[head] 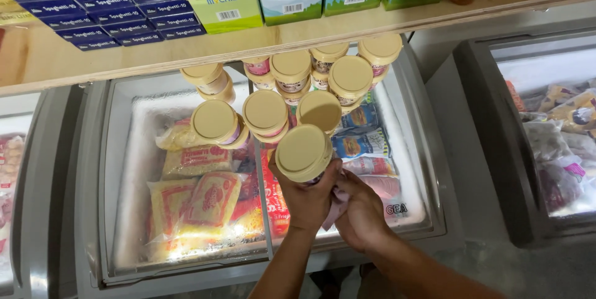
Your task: Wiping down jars with a cloth and arranging them neatly on store shelves above a freezer.
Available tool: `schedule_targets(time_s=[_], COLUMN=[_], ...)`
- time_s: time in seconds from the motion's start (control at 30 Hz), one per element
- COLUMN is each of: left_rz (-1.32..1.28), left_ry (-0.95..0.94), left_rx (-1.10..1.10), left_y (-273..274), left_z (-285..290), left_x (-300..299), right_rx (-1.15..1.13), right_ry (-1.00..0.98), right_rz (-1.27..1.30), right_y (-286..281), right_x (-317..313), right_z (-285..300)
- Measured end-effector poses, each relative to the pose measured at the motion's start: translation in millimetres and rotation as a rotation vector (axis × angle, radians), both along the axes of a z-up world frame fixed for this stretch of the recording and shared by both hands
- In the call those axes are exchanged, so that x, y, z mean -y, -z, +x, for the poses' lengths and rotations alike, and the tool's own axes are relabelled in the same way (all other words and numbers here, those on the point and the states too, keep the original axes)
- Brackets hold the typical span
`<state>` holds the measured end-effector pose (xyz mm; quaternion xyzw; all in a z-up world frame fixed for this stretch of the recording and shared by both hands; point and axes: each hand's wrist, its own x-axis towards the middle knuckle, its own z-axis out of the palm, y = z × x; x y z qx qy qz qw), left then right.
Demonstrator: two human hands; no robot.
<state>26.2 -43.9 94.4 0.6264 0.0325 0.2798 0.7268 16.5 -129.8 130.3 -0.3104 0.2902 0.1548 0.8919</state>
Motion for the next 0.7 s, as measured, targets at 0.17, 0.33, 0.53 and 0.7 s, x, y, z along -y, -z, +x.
schedule_targets(time_s=[0.17, 0.33, 0.53, 0.7], left_rz=[-0.178, -0.494, -0.111, 0.531], left_ry=[0.142, 0.54, 0.694, 0.406], left_rx=[-0.083, -0.286, -0.122, 0.156], left_y=[-8.5, -11.6, -44.1, -52.0], left_z=[23.0, 33.2, 38.4, 52.2], left_x=[-13.0, -9.5, 8.9, 21.7], right_rx=[0.299, 0.605, 0.96, 1.435], right_ry=[-0.014, 0.181, 0.252, -0.197], right_rz=[-0.342, -0.397, -0.874, -1.469], right_y=[43.0, 35.6, -48.0, -91.2], right_x=[30.4, 50.8, 75.1, 81.7], right_z=[-15.8, -2.2, 43.4, 30.6])
